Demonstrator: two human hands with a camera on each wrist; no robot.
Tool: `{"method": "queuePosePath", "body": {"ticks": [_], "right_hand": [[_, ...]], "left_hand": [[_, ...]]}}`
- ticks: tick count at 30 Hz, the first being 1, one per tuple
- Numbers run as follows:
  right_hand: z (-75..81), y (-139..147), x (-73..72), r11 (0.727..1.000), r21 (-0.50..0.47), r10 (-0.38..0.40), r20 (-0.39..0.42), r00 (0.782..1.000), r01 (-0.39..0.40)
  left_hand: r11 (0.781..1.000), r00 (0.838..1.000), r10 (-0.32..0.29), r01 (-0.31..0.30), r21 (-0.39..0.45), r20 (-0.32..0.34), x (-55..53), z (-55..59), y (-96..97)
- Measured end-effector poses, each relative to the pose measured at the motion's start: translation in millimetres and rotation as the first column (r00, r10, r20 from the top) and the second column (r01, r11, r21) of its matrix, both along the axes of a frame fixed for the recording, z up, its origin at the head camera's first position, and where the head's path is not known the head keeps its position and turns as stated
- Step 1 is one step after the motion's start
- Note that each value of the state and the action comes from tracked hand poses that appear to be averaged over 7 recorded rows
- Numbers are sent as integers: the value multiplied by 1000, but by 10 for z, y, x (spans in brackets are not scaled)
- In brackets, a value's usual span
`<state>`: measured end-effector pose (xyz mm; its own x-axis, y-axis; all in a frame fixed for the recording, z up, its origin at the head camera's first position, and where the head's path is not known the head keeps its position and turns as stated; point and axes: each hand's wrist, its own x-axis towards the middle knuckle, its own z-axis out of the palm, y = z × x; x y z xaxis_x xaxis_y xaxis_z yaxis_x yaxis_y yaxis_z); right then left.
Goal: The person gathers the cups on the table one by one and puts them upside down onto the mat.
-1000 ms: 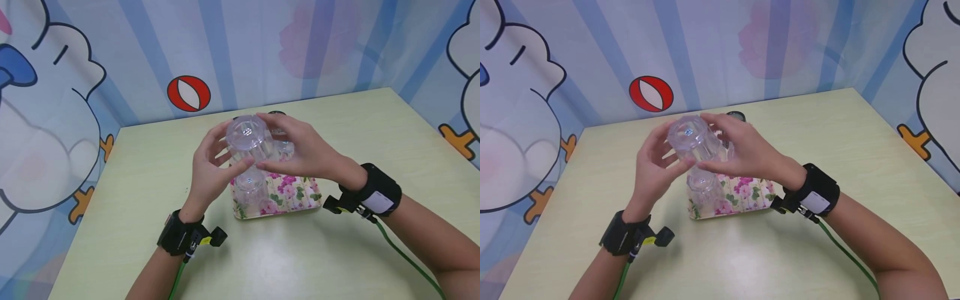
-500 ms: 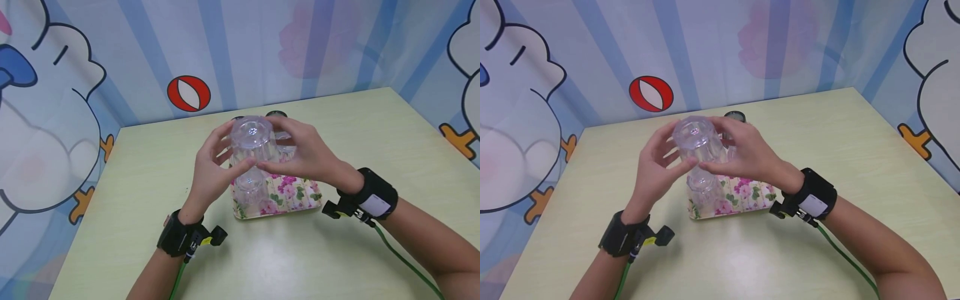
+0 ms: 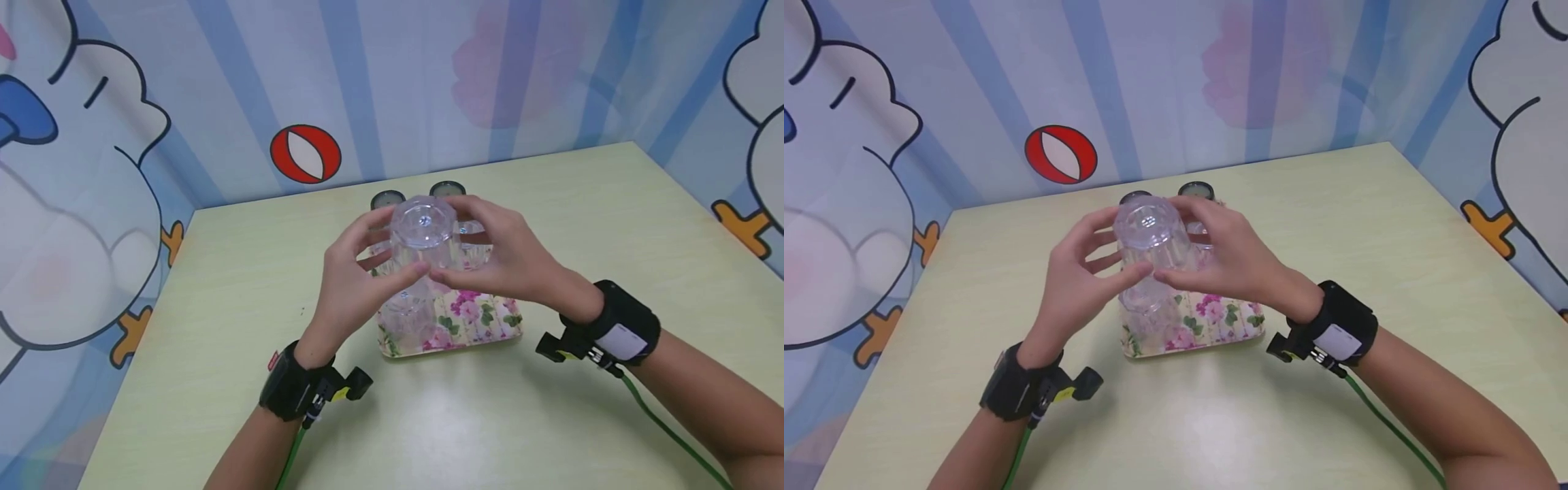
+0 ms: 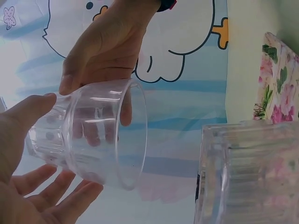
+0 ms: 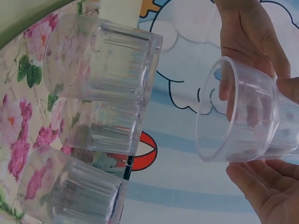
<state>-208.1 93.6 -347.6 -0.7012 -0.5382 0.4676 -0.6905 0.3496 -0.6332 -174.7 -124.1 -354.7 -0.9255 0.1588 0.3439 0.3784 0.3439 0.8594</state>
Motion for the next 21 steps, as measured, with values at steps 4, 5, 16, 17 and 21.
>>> {"method": "queuePosePath", "body": {"ticks": [4, 5, 16, 17, 21], "right_hand": [[53, 85, 11, 999, 38, -12, 39, 999, 11], [71, 107, 15, 999, 39, -23, 49, 999, 21], [103, 277, 59, 997, 50, -60, 91, 994, 56], [96, 295, 64, 997, 56, -61, 89, 994, 56], [74, 361, 80, 996, 71, -64, 98, 993, 57]], "left_hand": [[1000, 1000, -16, 16, 1, -1, -18, -11, 43], [1000, 1000, -20, 20, 2, 2, -21, -13, 55], [998, 997, -67, 67, -6, 27, -30, -88, 207], [997, 997, -73, 73, -8, 32, -33, -100, 222], [996, 995, -87, 88, -17, 50, -42, -129, 281]]}}
